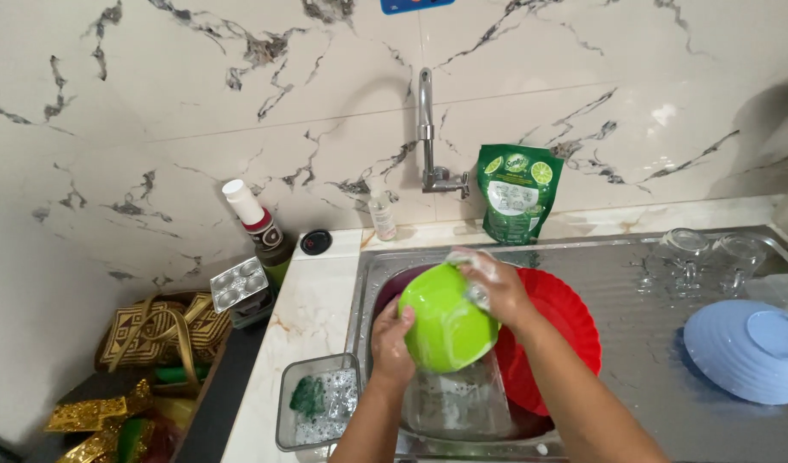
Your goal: Washing and rinsing plastic containers, bowls, and plates in a sink.
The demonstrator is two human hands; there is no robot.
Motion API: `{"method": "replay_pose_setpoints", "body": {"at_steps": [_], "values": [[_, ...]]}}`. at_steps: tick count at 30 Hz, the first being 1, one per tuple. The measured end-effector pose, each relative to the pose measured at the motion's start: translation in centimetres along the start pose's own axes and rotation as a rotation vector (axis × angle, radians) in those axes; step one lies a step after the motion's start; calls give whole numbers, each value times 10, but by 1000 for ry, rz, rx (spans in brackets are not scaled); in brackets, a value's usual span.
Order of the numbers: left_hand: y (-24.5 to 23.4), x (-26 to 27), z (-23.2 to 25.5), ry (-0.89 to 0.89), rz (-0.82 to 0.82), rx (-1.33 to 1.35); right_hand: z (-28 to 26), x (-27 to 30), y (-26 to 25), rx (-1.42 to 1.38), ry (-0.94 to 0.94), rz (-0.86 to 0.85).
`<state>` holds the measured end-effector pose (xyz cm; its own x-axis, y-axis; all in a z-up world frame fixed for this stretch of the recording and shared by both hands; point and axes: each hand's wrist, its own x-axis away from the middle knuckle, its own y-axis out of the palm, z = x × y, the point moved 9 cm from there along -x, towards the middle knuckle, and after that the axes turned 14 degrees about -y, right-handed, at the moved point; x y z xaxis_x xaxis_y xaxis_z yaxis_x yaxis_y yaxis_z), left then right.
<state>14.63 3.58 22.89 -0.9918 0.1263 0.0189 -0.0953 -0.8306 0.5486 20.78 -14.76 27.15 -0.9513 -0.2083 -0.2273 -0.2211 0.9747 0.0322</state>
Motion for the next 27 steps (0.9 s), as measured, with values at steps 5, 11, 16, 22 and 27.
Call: {"method": "replay_pose_setpoints", "body": {"at_steps": [5,11,16,22,27], "values": [[-17,-5,7,53,115,394,39,36,-1,269,-457,260],[-32,-21,-41,10,61,230,-64,48,61,976,-841,-23],[-27,-8,-2,57,101,256,-14,26,13,324,179,197],[-33,-17,-21,-28,159,304,-56,62,77,1050,-1022,-48],[-7,-8,-14,-13,-56,220,-11,-18,17,539,-193,-178]]}}
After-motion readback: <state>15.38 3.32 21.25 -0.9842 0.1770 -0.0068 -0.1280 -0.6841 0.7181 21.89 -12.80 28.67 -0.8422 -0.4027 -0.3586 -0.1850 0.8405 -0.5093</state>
